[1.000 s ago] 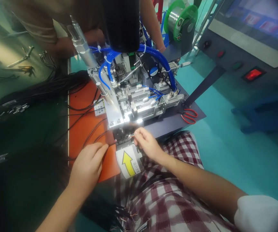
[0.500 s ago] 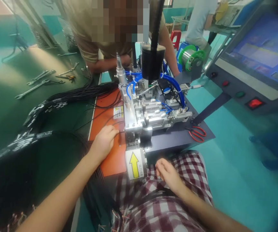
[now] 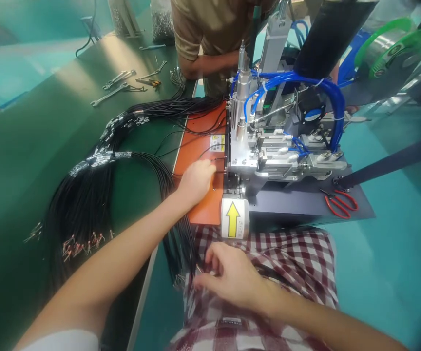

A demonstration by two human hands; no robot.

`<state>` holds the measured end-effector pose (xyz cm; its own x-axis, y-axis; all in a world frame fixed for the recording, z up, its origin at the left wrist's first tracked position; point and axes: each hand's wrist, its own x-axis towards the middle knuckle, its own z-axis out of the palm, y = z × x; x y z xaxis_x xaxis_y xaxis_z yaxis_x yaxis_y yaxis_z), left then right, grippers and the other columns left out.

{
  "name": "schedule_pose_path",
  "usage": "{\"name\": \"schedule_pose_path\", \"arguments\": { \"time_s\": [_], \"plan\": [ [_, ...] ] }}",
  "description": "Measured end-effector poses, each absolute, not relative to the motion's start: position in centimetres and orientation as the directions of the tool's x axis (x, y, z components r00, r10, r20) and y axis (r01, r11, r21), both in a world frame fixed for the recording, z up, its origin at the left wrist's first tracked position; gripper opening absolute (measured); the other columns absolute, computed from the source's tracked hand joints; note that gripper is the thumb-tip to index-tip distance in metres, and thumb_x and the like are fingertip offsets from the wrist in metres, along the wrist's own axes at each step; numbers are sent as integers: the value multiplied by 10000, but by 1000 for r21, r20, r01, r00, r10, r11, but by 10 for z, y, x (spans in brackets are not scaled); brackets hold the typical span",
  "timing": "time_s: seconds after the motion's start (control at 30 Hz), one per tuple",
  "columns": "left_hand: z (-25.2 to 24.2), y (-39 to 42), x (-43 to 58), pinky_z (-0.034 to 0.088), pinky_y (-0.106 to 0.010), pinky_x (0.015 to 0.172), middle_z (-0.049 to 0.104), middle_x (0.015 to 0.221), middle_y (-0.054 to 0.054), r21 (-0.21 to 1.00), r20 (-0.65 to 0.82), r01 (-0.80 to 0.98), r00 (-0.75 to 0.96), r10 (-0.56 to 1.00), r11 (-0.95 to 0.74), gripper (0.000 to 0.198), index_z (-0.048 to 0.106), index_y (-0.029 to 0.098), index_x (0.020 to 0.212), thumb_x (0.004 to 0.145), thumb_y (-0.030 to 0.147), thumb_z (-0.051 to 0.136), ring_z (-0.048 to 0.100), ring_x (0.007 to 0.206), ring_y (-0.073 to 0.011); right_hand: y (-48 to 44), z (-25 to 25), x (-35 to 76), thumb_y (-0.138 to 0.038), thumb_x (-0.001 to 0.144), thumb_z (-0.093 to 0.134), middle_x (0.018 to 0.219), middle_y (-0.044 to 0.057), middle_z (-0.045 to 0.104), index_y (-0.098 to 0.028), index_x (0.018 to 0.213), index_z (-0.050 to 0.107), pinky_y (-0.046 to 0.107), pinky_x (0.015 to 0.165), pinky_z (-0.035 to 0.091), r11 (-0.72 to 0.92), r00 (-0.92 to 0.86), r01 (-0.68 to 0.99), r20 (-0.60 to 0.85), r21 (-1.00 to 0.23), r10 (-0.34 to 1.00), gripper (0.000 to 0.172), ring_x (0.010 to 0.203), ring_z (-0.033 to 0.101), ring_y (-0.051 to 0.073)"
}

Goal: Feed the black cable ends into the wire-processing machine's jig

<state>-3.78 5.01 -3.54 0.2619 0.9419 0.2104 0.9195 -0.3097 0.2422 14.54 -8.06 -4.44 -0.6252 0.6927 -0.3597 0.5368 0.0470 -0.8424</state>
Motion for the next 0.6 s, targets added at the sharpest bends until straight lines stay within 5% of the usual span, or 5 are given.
{"name": "schedule_pose_path", "arguments": {
  "time_s": [0.17,0.3,0.43,0.6],
  "plan": [
    [-1,26,-55,511,-352,854,683,1142,-107,377,211,869,257,943,-322,340,617,160,1191,962,235,376,633,991,-212,-80,-44,134,-221,819,634,722,-4,634,-187,784,600,261,626,339,59,-602,505,-303,-861,738,60,646,538,131],
    [26,-1,-80,517,-275,777,720,922,-43,442,61,777,471,880,-447,248,707,201,931,947,277,472,655,841,-168,-74,-42,139,-150,804,567,621,-25,587,-190,728,556,249,556,319,-126,-582,462,-407,-878,704,86,552,496,114],
    [29,-17,-90,462,-333,851,690,1039,-62,343,-143,754,631,762,-560,285,715,239,988,972,218,431,621,946,-202,-69,-33,145,-159,821,549,683,-7,631,-196,797,508,244,540,339,-401,-597,271,-479,-875,643,60,575,518,118],
    [26,-16,-91,442,-334,782,652,968,-67,290,-146,777,613,777,-559,307,660,209,944,1001,248,362,603,865,-197,-51,-12,171,-257,848,611,651,-37,626,-192,1033,477,257,597,370,-528,-720,121,-440,-841,536,237,612,538,129]
  ]
}}
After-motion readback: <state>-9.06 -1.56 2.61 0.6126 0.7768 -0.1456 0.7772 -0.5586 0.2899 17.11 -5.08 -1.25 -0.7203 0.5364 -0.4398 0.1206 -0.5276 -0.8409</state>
